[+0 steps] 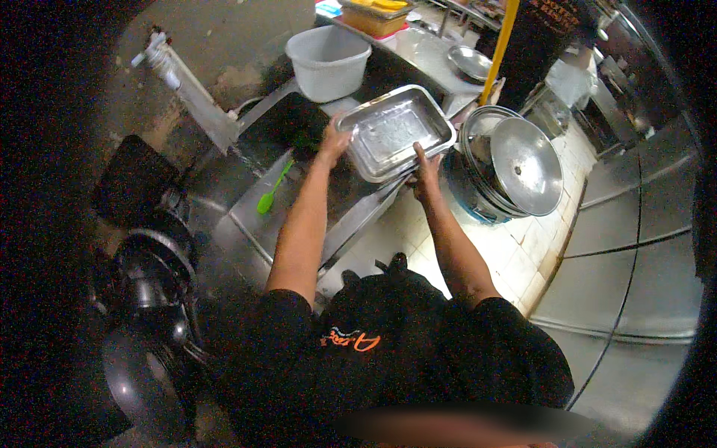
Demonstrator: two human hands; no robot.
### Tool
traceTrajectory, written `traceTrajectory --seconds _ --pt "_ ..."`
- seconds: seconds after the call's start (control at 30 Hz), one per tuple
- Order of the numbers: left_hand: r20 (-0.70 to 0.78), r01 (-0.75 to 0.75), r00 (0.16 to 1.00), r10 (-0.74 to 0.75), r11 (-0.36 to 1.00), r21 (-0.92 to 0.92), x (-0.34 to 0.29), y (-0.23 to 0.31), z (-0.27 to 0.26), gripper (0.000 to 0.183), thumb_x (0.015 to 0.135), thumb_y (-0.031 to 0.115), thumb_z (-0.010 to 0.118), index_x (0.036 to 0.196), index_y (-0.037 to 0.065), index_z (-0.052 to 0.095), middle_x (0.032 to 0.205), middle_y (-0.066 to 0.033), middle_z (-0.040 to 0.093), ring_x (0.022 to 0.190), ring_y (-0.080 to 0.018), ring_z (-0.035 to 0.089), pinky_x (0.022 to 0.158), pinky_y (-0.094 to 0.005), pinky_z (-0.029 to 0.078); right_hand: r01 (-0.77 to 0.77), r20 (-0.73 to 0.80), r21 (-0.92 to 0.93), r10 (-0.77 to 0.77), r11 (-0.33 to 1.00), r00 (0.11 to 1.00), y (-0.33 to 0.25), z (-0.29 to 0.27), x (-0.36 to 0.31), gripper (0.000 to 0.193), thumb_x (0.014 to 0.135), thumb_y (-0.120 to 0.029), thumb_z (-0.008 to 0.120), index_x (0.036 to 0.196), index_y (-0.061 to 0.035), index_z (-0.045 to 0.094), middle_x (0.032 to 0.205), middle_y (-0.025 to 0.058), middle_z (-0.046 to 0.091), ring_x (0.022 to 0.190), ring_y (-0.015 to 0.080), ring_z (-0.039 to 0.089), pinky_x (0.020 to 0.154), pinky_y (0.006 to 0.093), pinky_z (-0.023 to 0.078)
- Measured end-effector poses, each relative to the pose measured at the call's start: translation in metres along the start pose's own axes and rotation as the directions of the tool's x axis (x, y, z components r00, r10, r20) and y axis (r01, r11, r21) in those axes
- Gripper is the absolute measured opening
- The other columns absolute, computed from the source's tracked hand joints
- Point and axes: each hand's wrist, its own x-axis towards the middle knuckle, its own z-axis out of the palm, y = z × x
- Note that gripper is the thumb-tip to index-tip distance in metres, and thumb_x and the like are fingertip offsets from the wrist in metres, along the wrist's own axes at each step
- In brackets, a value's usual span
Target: The person washes various metal kitchen items including a large wok, small bowls, and rectangular trays in a commercial sink using a green brush and running water. After washing, the person moves to the cooking area to stir a pot and then returns to the sink area to handle more items.
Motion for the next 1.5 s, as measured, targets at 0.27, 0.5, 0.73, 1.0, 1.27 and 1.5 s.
traceTrajectory --seconds 0.27,0.5,0.73,1.0,1.27,1.5 --pt "0.187 0.319 0.946 -0.265 0.861 -0.396 -0.018 -0.027 0.001 0.064 0.071 0.016 0.063 0.131 0.017 0.041 0.116 -0.0091 0.053 0.103 -0.0217 0.050 0.091 -0.0357 0.040 -0.182 0.161 0.300 0.138 0.936 0.977 0.022 -0.008 -0.012 0.043 0.083 -0.024 0.056 0.121 -0.0124 0.038 0.097 0.0091 0.053 0.079 0.0239 0.056 0.061 0.0404 0.049" --pt "0.118 -0.041 0.993 0.021 0.985 0.169 -0.127 0.020 0.108 0.081 0.063 0.021 0.079 0.133 0.012 0.039 0.130 -0.0186 0.042 0.120 -0.0315 0.040 0.103 -0.0401 0.032 -0.219 0.015 0.527 0.249 0.821 0.968 0.017 -0.128 -0.036 0.008 0.069 -0.015 0.056 0.071 -0.0089 0.051 0.073 0.0033 0.051 0.071 0.0206 0.051 0.071 0.0353 0.045" --pt "0.133 -0.040 0.988 0.074 0.969 -0.243 -0.126 0.025 0.258 0.101 0.063 0.029 0.077 0.143 0.011 0.019 0.144 -0.0191 0.024 0.132 -0.0345 0.026 0.109 -0.0390 0.024 0.093 0.011 -0.009 -0.093 0.996 0.996 -0.058 -0.277 0.071 0.031 0.082 -0.040 0.056 0.079 -0.0093 0.057 0.067 0.0008 0.052 0.058 0.0165 0.049 0.056 0.0294 0.043" --pt "0.066 0.279 0.960 -0.274 0.955 -0.096 0.001 0.004 0.405 0.092 0.067 0.040 0.071 0.141 0.019 0.020 0.145 -0.0205 0.014 0.132 -0.0352 0.019 0.107 -0.0419 0.023 0.376 0.581 -0.315 -0.136 0.872 0.802 -0.160 -0.290 0.219 0.052 0.089 -0.044 0.042 0.122 -0.0043 0.048 0.117 0.0146 0.051 0.109 0.0269 0.048 0.097 0.0418 0.035" --pt "-0.068 0.334 0.937 -0.342 0.936 -0.106 0.060 -0.001 0.413 0.082 0.069 0.048 0.067 0.135 0.010 0.036 0.140 -0.0193 0.029 0.128 -0.0290 0.031 0.103 -0.0397 0.031 0.093 0.612 -0.310 0.123 0.946 0.781 -0.192 -0.175 0.360 0.048 0.085 -0.042 0.055 0.112 -0.0023 0.057 0.107 0.0091 0.060 0.098 0.0218 0.056 0.088 0.0331 0.042" --pt "-0.347 -0.333 0.898 0.271 0.934 -0.132 -0.048 -0.015 0.256 0.023 0.077 0.022 0.068 0.085 0.000 0.065 0.070 -0.0019 0.064 0.064 -0.0081 0.058 0.062 -0.0233 0.048 0.750 0.631 -0.497 -0.412 0.436 0.658 -0.164 -0.180 0.474 0.059 0.089 -0.040 0.051 0.134 -0.0031 0.041 0.130 0.0177 0.049 0.111 0.0359 0.051 0.093 0.0440 0.039"
